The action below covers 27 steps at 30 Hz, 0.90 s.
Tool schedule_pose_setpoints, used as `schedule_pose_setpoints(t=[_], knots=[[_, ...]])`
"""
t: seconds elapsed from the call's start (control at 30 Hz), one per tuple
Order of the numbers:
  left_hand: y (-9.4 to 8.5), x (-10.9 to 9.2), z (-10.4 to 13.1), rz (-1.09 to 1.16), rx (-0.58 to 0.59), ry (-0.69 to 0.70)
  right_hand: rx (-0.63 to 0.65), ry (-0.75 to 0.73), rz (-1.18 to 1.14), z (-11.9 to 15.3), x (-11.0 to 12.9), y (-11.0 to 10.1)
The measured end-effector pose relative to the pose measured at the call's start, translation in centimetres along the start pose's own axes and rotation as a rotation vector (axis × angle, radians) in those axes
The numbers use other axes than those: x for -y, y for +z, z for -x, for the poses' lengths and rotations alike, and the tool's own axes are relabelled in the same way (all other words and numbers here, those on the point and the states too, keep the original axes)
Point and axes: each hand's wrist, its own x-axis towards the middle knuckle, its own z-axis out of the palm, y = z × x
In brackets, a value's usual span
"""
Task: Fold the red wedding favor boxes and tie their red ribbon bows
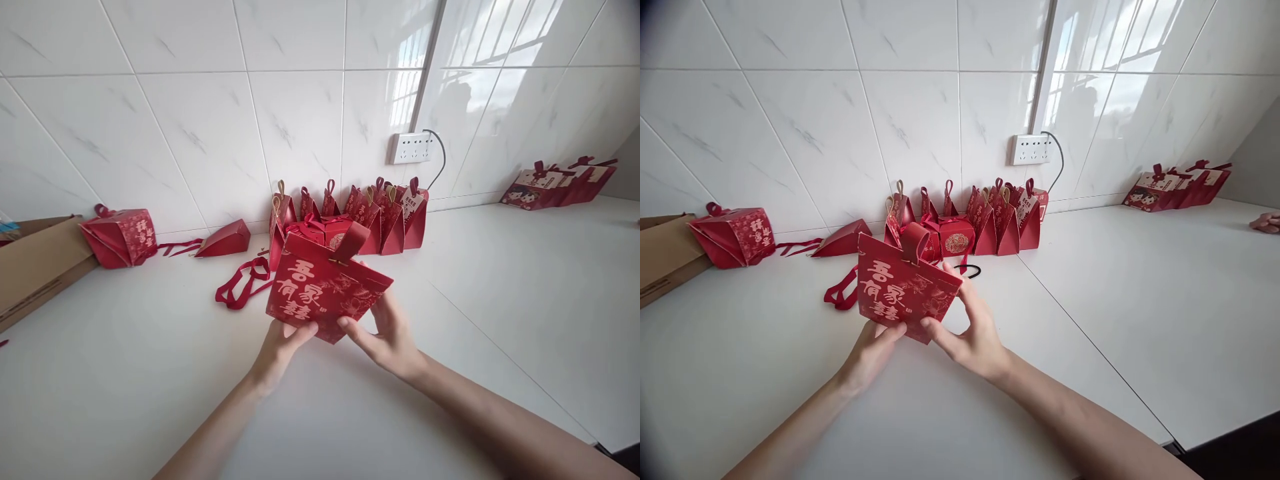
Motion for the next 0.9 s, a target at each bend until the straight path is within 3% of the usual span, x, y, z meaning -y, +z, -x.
schedule_pose_setpoints(t=[0.2,0.43,0.67,0.73,0.9], knots=[[0.2,0.0,0.7,0.016,0.076,0.012,-0.014,0.078,-0.131,-0.9,1.4,-1.0],[1.0,-1.3,1.0,-0.125,0.227,-0.024,-0.020,0.084,-0.192,-1.5,1.9,-1.5],[1.4,-1.7,1.2,-0.118,0.250,-0.014,0.024,0.086,-0.195,-1.6,2.2,-1.5],[1.3,-1.6,1.3,-0.136,0.224,-0.029,0.024,0.094,-0.201,-1.8,2.1,-1.6],[1.0,0.0,1.2,-0.202,-0.089,-0.052,0.031,0.228,-0.248,-3.3,1.1,-1.9]])
